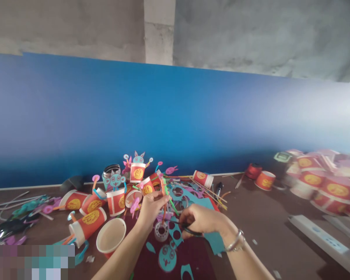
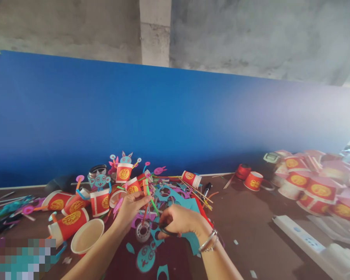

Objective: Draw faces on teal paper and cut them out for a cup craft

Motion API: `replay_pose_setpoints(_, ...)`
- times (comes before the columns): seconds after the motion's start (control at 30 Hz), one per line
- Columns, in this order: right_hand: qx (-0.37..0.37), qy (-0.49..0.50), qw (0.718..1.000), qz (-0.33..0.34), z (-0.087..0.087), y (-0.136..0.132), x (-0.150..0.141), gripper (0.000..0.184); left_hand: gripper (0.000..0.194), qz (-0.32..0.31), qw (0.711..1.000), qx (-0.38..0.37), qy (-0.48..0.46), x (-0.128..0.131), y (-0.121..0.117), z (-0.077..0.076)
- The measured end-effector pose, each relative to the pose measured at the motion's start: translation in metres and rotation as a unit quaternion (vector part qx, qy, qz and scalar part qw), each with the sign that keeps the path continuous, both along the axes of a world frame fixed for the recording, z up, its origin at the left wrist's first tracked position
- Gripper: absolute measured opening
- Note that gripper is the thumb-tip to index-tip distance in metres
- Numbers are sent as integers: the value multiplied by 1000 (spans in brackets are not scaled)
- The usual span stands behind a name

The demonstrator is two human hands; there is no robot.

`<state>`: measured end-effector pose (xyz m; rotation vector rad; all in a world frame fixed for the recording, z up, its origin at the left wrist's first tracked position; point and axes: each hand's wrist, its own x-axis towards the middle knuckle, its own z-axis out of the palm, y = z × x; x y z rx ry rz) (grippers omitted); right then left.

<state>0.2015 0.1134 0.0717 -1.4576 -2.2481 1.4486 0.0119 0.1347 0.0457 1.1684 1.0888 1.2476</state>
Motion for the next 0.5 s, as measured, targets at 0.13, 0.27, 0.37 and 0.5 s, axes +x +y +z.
replay_pose_setpoints(0.13, 0, 2, 1000, -11, -2, 0, -4, 39, 23, -17, 1000, 10, 5, 0, 1, -3)
replay_pose_setpoints(0.27, 16, 5, 1000, -10, -3, 0, -3, 35, 22, -19, 999, 24, 19, -2, 3, -8)
replay_pose_setpoints(0.37, 33, -6, 999, -2, -5, 1, 0, 33, 22, -16, 999, 26, 27, -2, 5, -11)
replay_pose_setpoints(0.5, 50, -10, 999, 6, -5, 2, 3, 32, 22, -13, 999, 29, 27, -1, 5, -10)
